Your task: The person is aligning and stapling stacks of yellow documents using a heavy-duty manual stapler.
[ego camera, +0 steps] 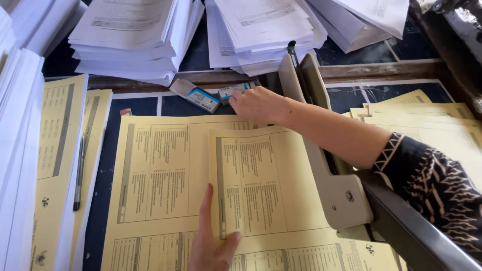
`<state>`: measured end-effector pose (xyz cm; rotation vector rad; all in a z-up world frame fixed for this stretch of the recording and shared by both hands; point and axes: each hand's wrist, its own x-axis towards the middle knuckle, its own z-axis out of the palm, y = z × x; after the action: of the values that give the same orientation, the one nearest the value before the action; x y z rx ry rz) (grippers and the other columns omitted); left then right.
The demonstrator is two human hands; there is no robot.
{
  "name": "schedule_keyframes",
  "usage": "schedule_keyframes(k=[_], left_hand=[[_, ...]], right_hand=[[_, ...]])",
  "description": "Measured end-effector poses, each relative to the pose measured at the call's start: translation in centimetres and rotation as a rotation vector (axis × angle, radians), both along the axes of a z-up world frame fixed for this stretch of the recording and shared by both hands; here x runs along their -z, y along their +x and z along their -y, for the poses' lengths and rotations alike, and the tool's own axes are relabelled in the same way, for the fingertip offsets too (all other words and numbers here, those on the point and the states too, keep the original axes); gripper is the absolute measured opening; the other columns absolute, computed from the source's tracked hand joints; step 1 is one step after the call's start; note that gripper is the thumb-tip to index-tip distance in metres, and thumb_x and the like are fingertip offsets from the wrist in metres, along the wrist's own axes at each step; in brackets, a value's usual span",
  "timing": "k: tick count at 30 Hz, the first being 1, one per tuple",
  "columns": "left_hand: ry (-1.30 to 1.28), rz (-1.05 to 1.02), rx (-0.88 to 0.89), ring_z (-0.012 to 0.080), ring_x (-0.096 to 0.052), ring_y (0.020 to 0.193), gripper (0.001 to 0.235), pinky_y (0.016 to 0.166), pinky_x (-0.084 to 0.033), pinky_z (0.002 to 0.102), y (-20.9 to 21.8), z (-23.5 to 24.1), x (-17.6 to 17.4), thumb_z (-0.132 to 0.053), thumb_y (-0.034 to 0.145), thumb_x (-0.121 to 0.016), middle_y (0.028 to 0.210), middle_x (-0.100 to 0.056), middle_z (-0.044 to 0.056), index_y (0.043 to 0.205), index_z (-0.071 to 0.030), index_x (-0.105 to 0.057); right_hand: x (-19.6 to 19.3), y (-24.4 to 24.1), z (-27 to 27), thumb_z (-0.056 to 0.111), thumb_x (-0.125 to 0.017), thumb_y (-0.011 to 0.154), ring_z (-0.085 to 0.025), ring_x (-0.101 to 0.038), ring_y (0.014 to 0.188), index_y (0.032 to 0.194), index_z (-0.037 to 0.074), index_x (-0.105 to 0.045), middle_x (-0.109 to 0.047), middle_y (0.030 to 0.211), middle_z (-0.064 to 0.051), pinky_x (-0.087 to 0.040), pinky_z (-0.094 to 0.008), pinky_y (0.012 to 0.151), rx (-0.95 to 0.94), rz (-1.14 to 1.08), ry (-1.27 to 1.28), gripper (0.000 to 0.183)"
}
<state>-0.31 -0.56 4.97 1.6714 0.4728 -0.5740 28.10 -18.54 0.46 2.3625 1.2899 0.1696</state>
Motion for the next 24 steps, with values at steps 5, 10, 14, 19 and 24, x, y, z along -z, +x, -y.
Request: schedule_keyframes(k=[5,10,14,19,24], left_hand=[[-0.008,-0.02,-0.013,0.0133,-0.046,0.042,0.104,0.045,-0.049,0.027,-0.1,0.1,-0.7,0.0,0.083,-0.066,0.164,-0.026,-0.003,0.155,-0.047,-0.007],[-0.002,-0.092,-0.025,0.0234,-0.074,0.071,0.104,0.07,-0.067,0.034,0.2,0.5,-2.6,0.0,0.083,-0.067,0.156,-0.047,-0.001,0.157,-0.046,-0.01],[0.067,-0.188,-0.041,0.0256,-0.068,0.067,0.102,0.073,-0.064,0.036,0.3,0.7,-3.0,-0.002,0.086,-0.066,0.146,-0.06,-0.004,0.157,-0.051,-0.012],[0.08,-0.185,-0.03,0.0252,-0.056,0.051,0.1,0.058,-0.058,0.036,0.1,0.5,-2.7,-0.008,0.086,-0.067,0.141,-0.065,-0.001,0.157,-0.052,-0.012],[0.098,-0.16,-0.042,0.0268,-0.074,0.09,0.101,0.086,-0.064,0.036,0.2,0.7,-2.4,-0.009,0.084,-0.069,0.141,-0.064,-0.006,0.158,-0.05,-0.014]], right_hand=[[-1.8,0.3,0.4,0.007,-0.046,0.087,-0.035,-0.063,0.072,0.097,0.005,-0.053,-0.062,0.089,-0.013,-0.048,-0.047,0.055,0.162,-0.131,0.398,0.012],[-9.7,-4.1,4.3,0.001,-0.052,0.095,-0.009,-0.058,0.056,0.111,0.006,-0.057,-0.061,0.065,-0.001,-0.049,-0.025,0.059,0.223,-0.562,1.145,0.017],[-14.1,-12.2,8.6,-0.004,-0.056,0.097,-0.015,-0.068,0.081,0.111,-0.002,-0.062,-0.067,0.09,-0.01,-0.057,-0.022,0.075,0.255,-0.666,1.228,0.015],[-12.6,-17.0,12.8,0.001,-0.07,0.088,-0.015,-0.063,0.088,0.093,0.008,-0.069,-0.072,0.091,-0.005,-0.053,-0.027,0.081,0.413,-0.472,0.989,0.009],[-9.2,-17.2,13.7,0.005,-0.078,0.082,-0.016,-0.061,0.081,0.095,0.014,-0.075,-0.057,0.089,-0.003,-0.053,-0.031,0.073,0.612,-0.472,0.974,0.017]])
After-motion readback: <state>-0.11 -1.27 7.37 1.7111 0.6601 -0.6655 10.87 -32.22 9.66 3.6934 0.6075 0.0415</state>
